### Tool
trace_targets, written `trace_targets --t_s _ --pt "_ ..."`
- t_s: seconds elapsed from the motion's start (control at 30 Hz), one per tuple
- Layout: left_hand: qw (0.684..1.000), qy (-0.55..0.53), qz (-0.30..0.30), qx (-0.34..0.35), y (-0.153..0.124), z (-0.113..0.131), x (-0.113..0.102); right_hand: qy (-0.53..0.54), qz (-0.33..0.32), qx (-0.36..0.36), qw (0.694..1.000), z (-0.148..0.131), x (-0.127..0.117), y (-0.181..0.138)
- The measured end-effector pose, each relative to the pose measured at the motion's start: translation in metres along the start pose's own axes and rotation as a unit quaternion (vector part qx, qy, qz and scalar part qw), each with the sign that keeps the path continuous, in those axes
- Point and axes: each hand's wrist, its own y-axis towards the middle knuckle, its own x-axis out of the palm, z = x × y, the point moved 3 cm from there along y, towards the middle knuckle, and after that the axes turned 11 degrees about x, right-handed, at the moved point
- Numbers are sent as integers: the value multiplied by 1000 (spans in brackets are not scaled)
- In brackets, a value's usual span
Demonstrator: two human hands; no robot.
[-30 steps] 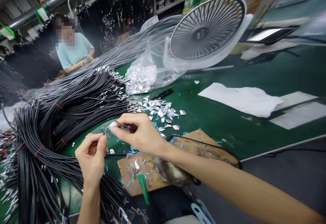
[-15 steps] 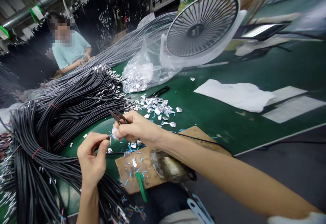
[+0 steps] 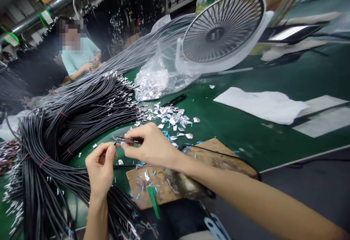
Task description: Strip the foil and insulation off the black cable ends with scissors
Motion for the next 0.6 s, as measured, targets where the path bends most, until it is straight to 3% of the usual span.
trace_targets --t_s 0.07,0.13,0.33,0.6 --pt "1000 -13 25 2 0 1 0 -21 74 -31 997 -3 -4 -1" --pt "999 -26 39 -1 -1 1 -1 -19 101 -55 993 -4 -6 -2" --pt "1000 -13 23 7 -2 3 0 -35 99 -138 985 -1 -1 -5" --pt "1000 -5 10 14 -2 5 2 -48 114 -179 976 2 0 -6"
